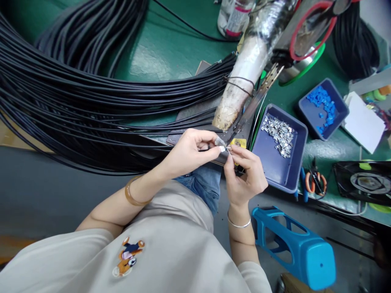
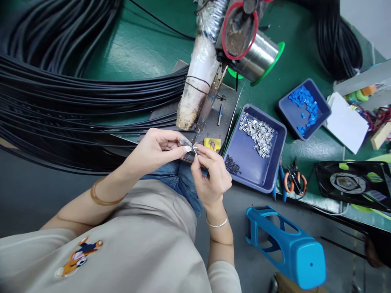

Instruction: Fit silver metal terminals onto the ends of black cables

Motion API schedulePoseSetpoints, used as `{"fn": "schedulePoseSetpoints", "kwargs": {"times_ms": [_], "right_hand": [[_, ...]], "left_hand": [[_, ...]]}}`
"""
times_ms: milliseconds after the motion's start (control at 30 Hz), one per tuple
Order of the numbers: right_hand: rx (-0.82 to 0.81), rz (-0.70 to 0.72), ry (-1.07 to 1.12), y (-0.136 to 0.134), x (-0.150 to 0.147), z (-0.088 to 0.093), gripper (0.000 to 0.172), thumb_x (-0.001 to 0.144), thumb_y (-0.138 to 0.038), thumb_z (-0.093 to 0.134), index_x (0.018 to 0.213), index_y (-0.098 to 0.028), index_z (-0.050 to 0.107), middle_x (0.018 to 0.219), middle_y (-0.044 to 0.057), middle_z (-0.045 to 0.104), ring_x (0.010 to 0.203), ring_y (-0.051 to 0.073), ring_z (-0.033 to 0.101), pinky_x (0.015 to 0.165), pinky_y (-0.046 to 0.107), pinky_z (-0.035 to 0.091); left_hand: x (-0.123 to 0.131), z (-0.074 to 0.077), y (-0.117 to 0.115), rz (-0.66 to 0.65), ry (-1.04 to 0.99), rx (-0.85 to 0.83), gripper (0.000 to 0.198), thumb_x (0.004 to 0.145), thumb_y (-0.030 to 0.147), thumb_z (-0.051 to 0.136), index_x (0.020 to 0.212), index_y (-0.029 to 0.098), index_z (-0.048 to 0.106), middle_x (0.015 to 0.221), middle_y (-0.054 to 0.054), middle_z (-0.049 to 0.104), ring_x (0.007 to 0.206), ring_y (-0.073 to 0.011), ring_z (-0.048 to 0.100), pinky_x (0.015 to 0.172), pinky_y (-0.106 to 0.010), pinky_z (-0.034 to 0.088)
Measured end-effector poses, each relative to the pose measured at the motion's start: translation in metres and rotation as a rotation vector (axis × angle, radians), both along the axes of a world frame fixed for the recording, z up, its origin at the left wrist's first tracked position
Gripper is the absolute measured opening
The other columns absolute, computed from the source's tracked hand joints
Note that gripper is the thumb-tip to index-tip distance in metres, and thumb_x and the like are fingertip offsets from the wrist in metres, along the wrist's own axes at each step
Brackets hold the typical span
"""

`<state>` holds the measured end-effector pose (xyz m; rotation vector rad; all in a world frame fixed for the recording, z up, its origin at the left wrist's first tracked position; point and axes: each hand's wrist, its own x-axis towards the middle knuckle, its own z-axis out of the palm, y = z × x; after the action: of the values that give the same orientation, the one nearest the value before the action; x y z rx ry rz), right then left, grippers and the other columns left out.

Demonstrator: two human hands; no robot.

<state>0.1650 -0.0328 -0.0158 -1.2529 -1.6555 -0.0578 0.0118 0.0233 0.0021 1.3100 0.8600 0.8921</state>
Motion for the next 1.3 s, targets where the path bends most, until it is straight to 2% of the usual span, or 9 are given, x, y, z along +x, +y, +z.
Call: {"fn": "schedulePoseSetpoints", "kwargs": {"times_ms": [267,933,1300], "right_hand": [[0.0,-0.006,-0.005,0.0011,0.0002,-0.0001,0.018,0.082,-0.007,0.069,0.091,-0.021,0.064,0.101,0.004,0.077,0.09,0.016,0.075,0.083,0.032,0.063],[0.005,0.004,-0.019,0.0021,0.001,0.0031,0.021,0.08,-0.004,0.07,0.092,-0.021,0.066,0.101,0.004,0.077,0.092,0.016,0.074,0.084,0.031,0.062],[0.014,-0.012,-0.041,0.0017,-0.0008,0.0057,0.021,0.08,-0.006,0.071,0.092,-0.023,0.066,0.103,0.003,0.077,0.092,0.017,0.075,0.083,0.031,0.063]], "left_hand": [[-0.0015,-0.0012,0.0038,-0.026,-0.014,-0.056,0.012,0.08,0.019,0.066,0.072,0.01,0.066,0.062,0.0,0.058,0.052,-0.0052,0.048,0.048,-0.017,0.037],[0.0033,-0.0007,0.0012,0.034,-0.017,-0.015,0.011,0.078,0.017,0.066,0.071,0.009,0.069,0.058,0.002,0.048,0.05,-0.0035,0.036,0.045,-0.017,0.027],[0.0036,0.0034,0.0012,0.044,-0.024,0.012,0.012,0.079,0.017,0.064,0.073,0.009,0.07,0.063,0.0,0.053,0.053,-0.0047,0.041,0.048,-0.017,0.033]]}}
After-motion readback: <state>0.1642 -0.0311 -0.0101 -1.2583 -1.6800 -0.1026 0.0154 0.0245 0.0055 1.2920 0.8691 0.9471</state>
